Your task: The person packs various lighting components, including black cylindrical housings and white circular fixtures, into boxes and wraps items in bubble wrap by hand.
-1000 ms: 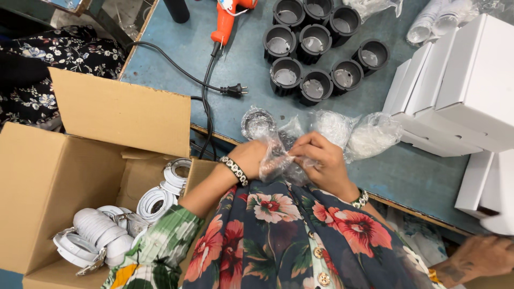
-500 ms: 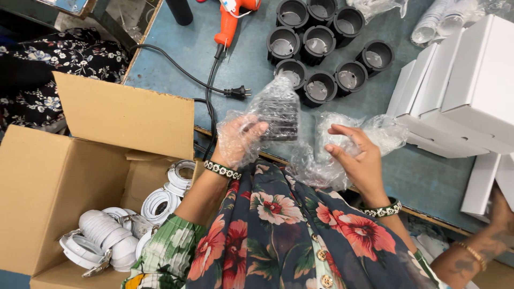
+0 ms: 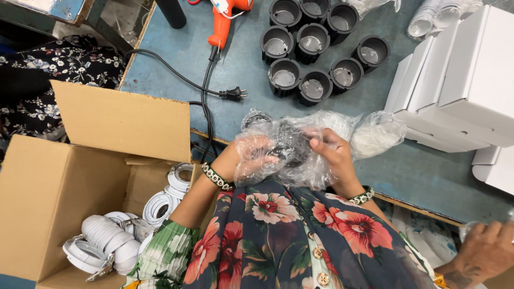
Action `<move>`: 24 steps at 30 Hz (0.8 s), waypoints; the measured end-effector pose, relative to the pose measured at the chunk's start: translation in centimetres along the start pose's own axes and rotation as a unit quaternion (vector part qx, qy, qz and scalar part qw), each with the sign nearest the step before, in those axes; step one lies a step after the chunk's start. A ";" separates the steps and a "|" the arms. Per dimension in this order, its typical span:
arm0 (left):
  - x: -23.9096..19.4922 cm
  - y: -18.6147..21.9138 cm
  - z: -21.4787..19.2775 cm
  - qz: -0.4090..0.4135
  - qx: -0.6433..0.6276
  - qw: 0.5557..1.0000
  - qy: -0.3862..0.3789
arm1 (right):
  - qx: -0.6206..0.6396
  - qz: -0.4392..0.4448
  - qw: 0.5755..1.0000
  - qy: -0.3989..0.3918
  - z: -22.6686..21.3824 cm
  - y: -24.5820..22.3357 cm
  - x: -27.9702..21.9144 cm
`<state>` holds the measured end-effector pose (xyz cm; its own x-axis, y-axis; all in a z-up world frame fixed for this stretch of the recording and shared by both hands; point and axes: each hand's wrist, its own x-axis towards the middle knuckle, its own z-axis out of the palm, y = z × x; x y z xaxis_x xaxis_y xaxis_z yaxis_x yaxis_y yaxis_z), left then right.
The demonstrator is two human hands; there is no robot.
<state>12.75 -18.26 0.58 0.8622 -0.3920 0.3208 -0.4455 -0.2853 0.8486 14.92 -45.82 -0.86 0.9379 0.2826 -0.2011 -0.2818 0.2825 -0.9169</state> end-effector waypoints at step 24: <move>0.3 -1.5 2.9 -0.282 -0.392 0.843 0.237 | -0.241 -0.086 0.965 0.051 -1.9 2.2 0.0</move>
<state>13.00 -20.53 -1.83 0.9658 0.0598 -0.2521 0.2031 0.4291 0.8801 14.73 -46.94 -3.54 0.9845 0.1702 -0.0424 -0.0166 -0.1501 -0.9885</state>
